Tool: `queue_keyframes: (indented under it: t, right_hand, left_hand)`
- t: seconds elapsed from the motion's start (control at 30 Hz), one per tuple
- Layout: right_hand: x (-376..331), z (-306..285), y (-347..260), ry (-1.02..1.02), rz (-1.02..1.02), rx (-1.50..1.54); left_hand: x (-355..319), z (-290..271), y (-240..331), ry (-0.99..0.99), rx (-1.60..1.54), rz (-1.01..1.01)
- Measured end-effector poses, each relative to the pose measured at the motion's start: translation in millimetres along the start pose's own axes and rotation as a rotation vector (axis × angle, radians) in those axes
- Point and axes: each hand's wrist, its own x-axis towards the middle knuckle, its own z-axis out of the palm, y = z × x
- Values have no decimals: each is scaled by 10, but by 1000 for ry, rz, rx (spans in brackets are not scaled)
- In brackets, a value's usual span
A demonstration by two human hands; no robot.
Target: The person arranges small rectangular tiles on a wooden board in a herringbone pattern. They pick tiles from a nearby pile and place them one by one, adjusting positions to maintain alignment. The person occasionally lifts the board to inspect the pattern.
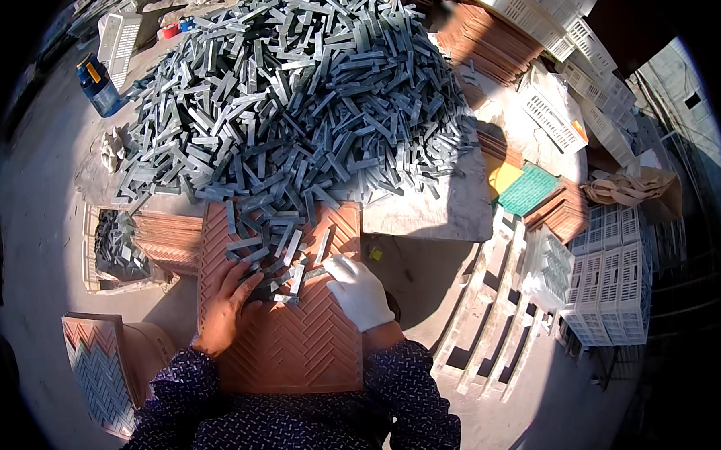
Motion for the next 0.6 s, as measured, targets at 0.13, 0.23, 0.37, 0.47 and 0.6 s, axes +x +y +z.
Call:
queue_keyframes:
  t: [0.13,0.23,0.37,0.47,0.6]
  right_hand:
    - [89,37,-58,100,4,-16]
    - [-51,-63,-150,79,91,-51]
    - [-352,-190,-409,-35,332,108]
    - [-571,-170,-538,-26,396,189]
    - [-749,-167,-619,-51,433,218]
  left_hand:
    - [90,-21,-68,86,92,73]
    - [28,-2,10,99,-30,44]
    - [-32,38,186,-34,133,226]
    - [-40,312,183,46,236,231]
    - [-17,350,234,84,286,324]
